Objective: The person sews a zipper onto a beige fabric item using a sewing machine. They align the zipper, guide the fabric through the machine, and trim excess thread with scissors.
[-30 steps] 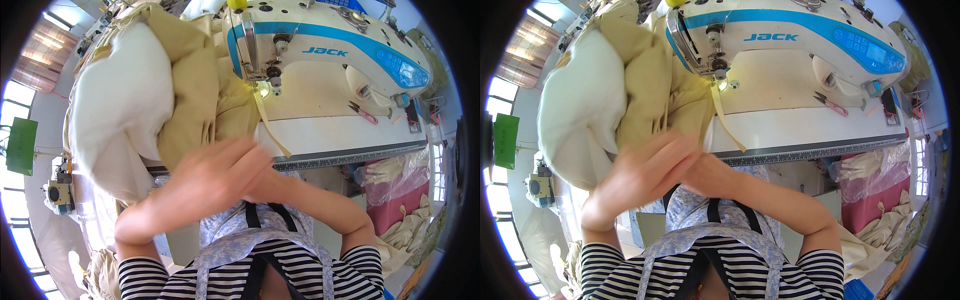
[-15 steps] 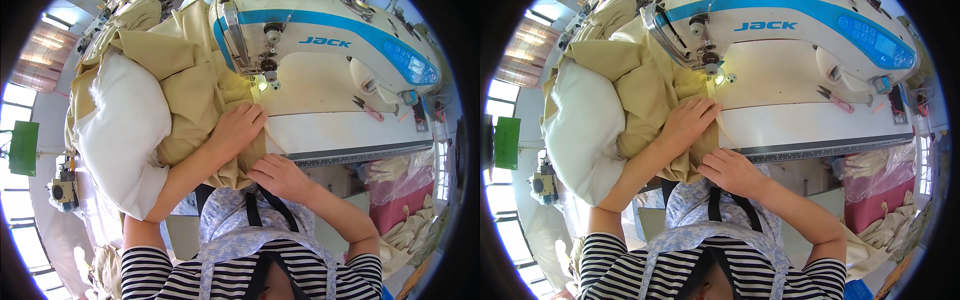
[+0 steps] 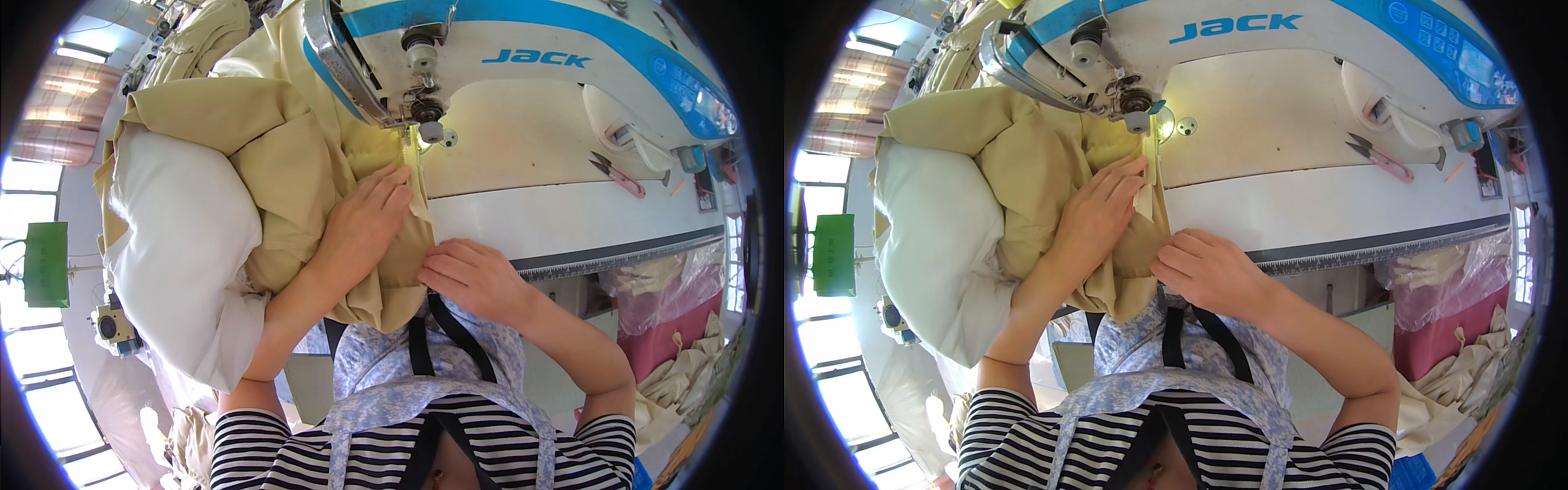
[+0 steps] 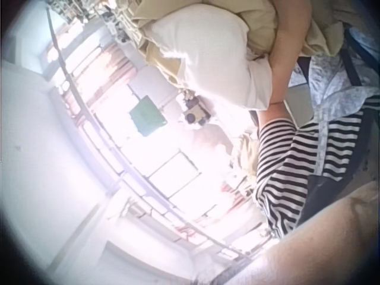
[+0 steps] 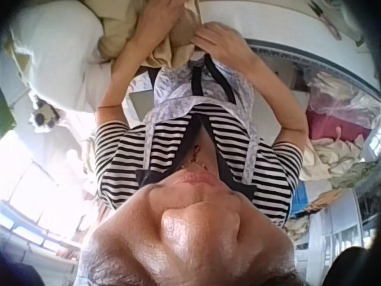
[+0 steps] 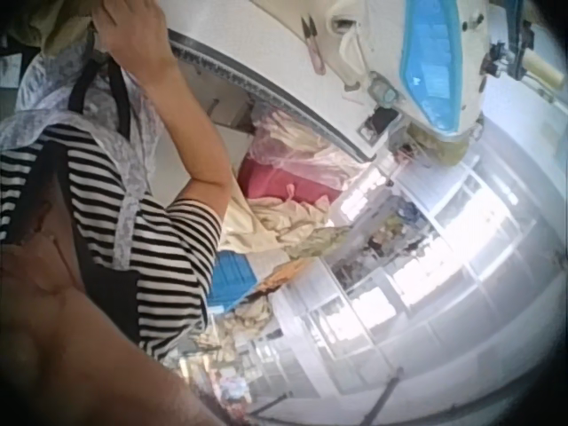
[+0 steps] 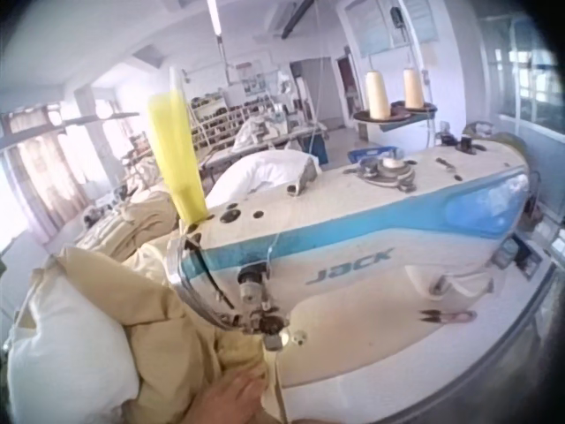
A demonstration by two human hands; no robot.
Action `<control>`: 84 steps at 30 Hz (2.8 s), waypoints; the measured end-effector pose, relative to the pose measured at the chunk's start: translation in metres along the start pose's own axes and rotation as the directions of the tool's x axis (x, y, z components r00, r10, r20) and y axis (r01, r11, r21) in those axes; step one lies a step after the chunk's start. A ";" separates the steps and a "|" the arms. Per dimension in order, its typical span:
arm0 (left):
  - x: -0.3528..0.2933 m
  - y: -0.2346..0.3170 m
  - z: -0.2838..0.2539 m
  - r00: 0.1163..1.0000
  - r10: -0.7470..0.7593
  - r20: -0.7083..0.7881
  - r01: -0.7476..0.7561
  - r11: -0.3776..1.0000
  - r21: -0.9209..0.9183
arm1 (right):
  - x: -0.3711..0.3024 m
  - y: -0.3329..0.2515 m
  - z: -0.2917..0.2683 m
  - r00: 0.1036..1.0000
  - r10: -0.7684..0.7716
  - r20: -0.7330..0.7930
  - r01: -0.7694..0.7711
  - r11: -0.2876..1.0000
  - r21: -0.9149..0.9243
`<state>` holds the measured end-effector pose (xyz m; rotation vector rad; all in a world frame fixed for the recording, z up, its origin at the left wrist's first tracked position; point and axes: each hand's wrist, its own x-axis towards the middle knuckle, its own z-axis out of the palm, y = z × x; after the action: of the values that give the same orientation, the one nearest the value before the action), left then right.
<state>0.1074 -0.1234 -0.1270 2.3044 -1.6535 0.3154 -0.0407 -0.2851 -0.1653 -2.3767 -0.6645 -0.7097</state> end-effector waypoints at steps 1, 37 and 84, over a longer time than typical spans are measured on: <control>-0.001 -0.001 -0.001 1.000 -0.018 0.026 0.018 1.000 -0.006 | 0.000 0.001 -0.001 0.999 -0.019 -0.037 0.019 1.000 0.000; 0.016 -0.029 0.010 0.994 0.106 -0.020 -0.107 0.994 -0.013 | 0.021 0.018 -0.015 0.997 -0.034 0.069 0.036 0.999 -0.030; 0.000 -0.030 -0.017 0.987 0.156 0.040 -0.151 0.984 -0.098 | 0.037 0.035 -0.023 0.987 0.085 0.134 -0.089 0.996 0.020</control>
<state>0.1352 -0.1081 -0.1146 2.1367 -1.8332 0.2103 -0.0003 -0.3142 -0.1402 -2.4285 -0.6164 -0.5063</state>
